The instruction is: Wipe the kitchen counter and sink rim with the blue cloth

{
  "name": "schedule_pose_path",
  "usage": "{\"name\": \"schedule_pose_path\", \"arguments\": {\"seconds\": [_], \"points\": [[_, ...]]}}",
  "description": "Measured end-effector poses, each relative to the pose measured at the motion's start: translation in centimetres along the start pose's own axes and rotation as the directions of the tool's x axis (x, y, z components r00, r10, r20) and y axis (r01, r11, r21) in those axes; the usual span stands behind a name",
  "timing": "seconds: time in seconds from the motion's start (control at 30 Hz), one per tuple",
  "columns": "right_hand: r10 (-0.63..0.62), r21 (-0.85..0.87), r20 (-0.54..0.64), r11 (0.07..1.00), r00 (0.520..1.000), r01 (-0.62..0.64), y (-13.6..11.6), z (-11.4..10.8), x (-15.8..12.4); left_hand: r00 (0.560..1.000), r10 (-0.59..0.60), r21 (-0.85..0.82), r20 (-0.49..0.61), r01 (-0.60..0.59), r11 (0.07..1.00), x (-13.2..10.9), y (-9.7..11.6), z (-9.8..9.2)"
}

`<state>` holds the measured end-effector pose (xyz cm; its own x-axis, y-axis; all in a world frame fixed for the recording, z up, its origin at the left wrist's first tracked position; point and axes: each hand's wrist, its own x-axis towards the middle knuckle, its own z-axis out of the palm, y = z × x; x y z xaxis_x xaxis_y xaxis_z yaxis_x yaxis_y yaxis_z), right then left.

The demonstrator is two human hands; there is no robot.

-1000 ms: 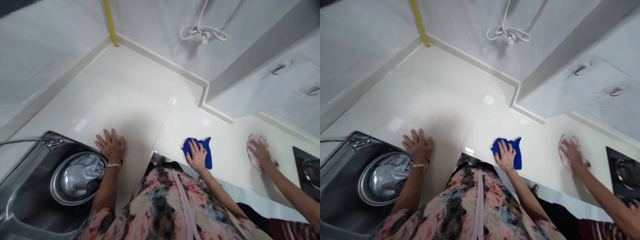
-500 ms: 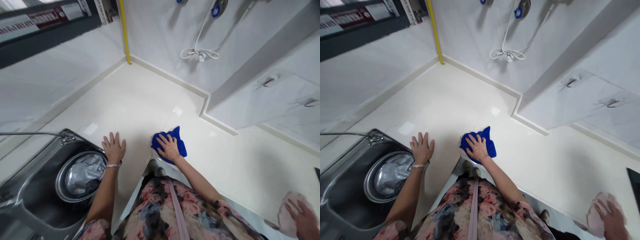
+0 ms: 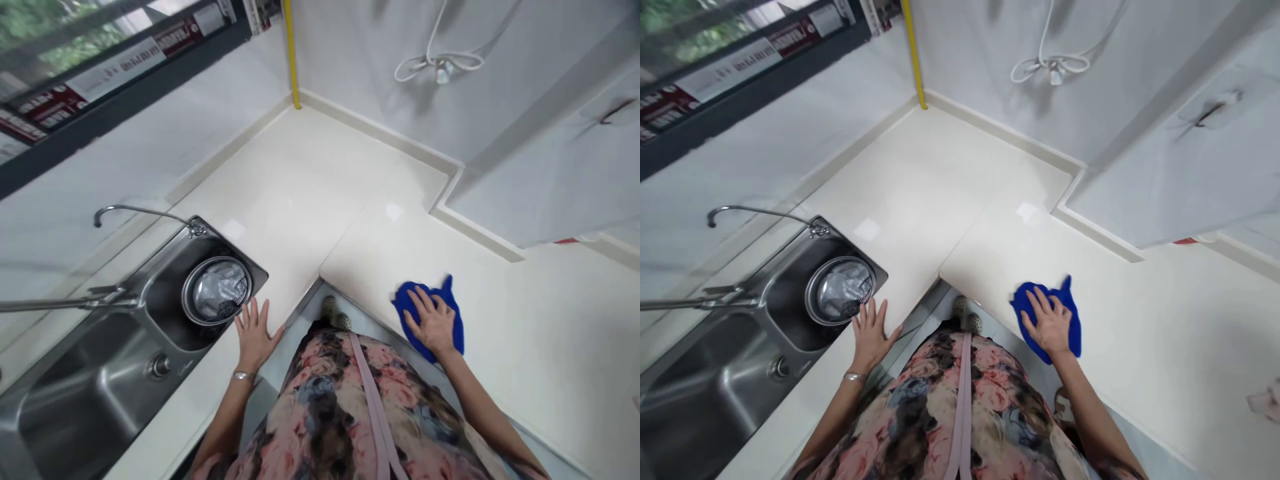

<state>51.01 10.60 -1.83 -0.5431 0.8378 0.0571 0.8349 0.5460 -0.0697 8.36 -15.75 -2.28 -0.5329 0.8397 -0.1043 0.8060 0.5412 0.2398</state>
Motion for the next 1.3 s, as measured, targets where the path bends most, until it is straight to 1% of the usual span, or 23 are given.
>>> {"name": "schedule_pose_path", "arguments": {"seconds": [0.07,0.1,0.13,0.2,0.27,0.33,0.4,0.43,0.5,0.6,0.67,0.73,0.77,0.8,0.87,0.93,1.03,1.1,1.17,1.23,1.3], "points": [[0.062,-0.019,-0.051,0.998,0.997,-0.063,1.1,0.4,0.2,1.000,-0.023,0.022,0.003,0.023,0.999,-2.8,-1.6,0.1],[0.087,-0.020,-0.076,0.996,0.993,-0.089,1.1,0.7,0.8,0.999,-0.033,0.034,-0.005,0.033,0.999,-4.0,-2.3,0.2],[0.102,-0.015,-0.097,0.994,0.990,-0.104,0.8,1.0,1.9,0.999,-0.042,0.045,-0.016,0.042,0.998,-4.9,-2.8,0.3],[0.095,0.011,-0.120,0.995,0.988,-0.095,-0.9,1.5,4.9,0.998,-0.056,0.058,-0.039,0.059,0.997,-6.1,-3.5,0.4],[0.042,0.049,-0.113,0.998,0.993,-0.037,-3.6,1.9,8.6,0.997,-0.058,0.055,-0.046,0.061,0.997,-6.5,-3.8,0.5],[-0.030,0.094,-0.099,0.995,0.995,0.039,-6.9,2.1,12.2,0.998,-0.053,0.047,-0.045,0.055,0.997,-6.3,-3.7,0.4],[-0.122,0.143,-0.082,0.981,0.989,0.133,-10.7,2.3,15.0,0.997,-0.057,0.046,-0.043,0.059,0.997,-6.2,-3.6,0.3],[-0.190,0.167,-0.064,0.966,0.980,0.198,-12.6,2.4,16.0,0.997,-0.062,0.047,-0.042,0.064,0.997,-6.1,-3.5,0.3],[-0.340,0.198,-0.004,0.922,0.940,0.334,-16.7,2.6,17.2,0.997,-0.071,0.050,-0.040,0.073,0.996,-6.1,-3.4,0.2],[-0.533,0.239,0.049,0.828,0.845,0.508,-22.2,2.7,17.6,0.997,-0.067,0.056,-0.039,0.069,0.996,-6.2,-3.6,0.3],[-0.603,0.269,0.041,0.775,0.797,0.572,-24.7,2.7,17.6,0.997,-0.067,0.069,-0.042,0.070,0.995,-6.2,-3.8,0.4],[-0.635,0.293,0.022,0.743,0.773,0.602,-25.5,2.6,17.7,0.996,-0.072,0.082,-0.048,0.075,0.994,-6.2,-4.0,0.5],[-0.647,0.303,0.013,0.729,0.762,0.614,-25.2,2.5,17.7,0.996,-0.071,0.085,-0.049,0.075,0.994,-6.2,-4.1,0.5],[-0.661,0.311,0.005,0.714,0.750,0.627,-24.4,2.4,17.5,0.996,-0.068,0.087,-0.049,0.072,0.994,-6.1,-4.1,0.5],[-0.689,0.319,-0.010,0.685,0.725,0.655,-21.3,2.2,16.5,0.997,-0.061,0.086,-0.044,0.064,0.994,-6.0,-4.2,0.5],[-0.706,0.321,-0.013,0.667,0.708,0.672,-16.8,2.2,14.3,0.998,-0.057,0.079,-0.039,0.060,0.995,-5.9,-4.2,0.4],[-0.720,0.326,0.003,0.657,0.694,0.680,-8.7,1.8,8.9,0.997,-0.062,0.060,-0.040,0.064,0.996,-5.8,-4.1,0.5],[-0.684,0.305,0.018,0.699,0.730,0.647,-3.4,1.3,4.4,0.997,-0.065,0.043,-0.043,0.067,0.997,-5.8,-4.1,0.5],[-0.613,0.249,0.034,0.770,0.789,0.587,1.1,0.7,0.1,0.997,-0.065,0.031,-0.044,0.066,0.997,-5.8,-4.1,0.6],[-0.511,0.176,0.042,0.849,0.858,0.497,4.3,0.2,-3.4,0.997,-0.062,0.024,-0.042,0.063,0.998,-5.9,-4.1,0.6],[-0.425,0.112,0.034,0.901,0.904,0.419,5.8,-0.1,-5.6,0.997,-0.059,0.011,-0.041,0.059,0.998,-5.9,-4.1,0.7]]}}
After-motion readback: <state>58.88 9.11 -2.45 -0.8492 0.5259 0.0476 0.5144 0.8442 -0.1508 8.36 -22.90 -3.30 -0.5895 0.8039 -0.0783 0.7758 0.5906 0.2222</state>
